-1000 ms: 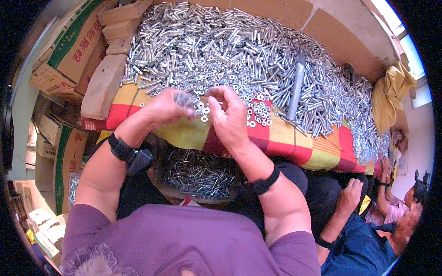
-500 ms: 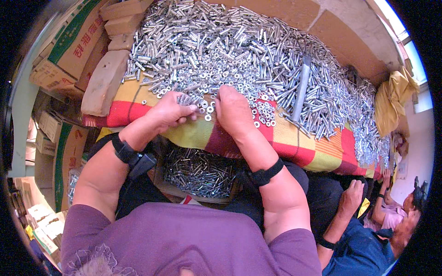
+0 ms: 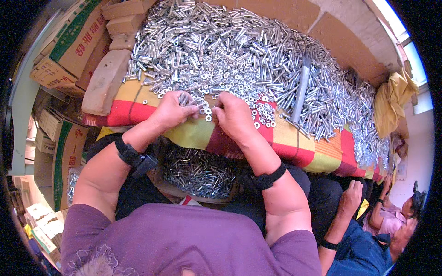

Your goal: Assembling washers and nuts onto metal bolts.

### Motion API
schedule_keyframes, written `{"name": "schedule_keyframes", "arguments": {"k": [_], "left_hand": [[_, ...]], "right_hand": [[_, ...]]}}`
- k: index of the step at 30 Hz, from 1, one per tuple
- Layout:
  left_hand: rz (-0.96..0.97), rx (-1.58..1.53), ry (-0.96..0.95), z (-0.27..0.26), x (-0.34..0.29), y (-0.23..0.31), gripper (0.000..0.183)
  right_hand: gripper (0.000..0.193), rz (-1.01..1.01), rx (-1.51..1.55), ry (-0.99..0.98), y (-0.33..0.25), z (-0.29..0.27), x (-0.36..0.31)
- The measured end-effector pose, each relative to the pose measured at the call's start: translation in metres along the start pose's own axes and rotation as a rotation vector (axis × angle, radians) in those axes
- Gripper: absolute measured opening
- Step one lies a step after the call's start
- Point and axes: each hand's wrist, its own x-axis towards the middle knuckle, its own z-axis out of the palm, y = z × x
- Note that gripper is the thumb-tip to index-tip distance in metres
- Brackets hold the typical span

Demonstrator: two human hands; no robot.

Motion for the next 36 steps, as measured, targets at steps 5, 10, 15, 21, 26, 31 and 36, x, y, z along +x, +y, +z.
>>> {"name": "schedule_keyframes", "arguments": {"k": [5, 10, 15, 21, 26, 31, 36], "left_hand": [[0.08, -0.031, -0.119, 0.007, -0.009, 0.004, 0.008], [0.07, -0.118, -0.172, 0.0, -0.01, 0.014, 0.01], [0.14, -0.146, -0.153, -0.008, -0.01, 0.015, 0.01], [0.023, -0.102, -0.021, -0.011, -0.003, 0.006, 0.01], [-0.049, -0.268, -0.006, 0.006, 0.0, 0.003, 0.01], [-0.079, -0.297, -0.038, 0.015, 0.001, 0.012, 0.008], [-0.071, -0.437, -0.012, 0.005, -0.003, 0.013, 0.009]], "right_hand": [[0.006, 0.446, 1.003, -0.141, -0.007, -0.007, -0.009], [0.009, 0.554, 1.409, -0.244, 0.001, 0.0, -0.011], [0.01, 0.55, 1.505, -0.298, 0.006, 0.001, 0.001], [0.008, -0.082, -0.151, 0.217, 0.01, 0.012, 0.023], [0.019, -0.076, -0.52, 0.094, 0.006, 0.013, 0.03], [0.01, -0.072, -0.374, 0.173, 0.006, 0.001, 0.024], [0.006, 0.271, 0.613, 0.078, -0.005, -0.011, 0.01]]}}
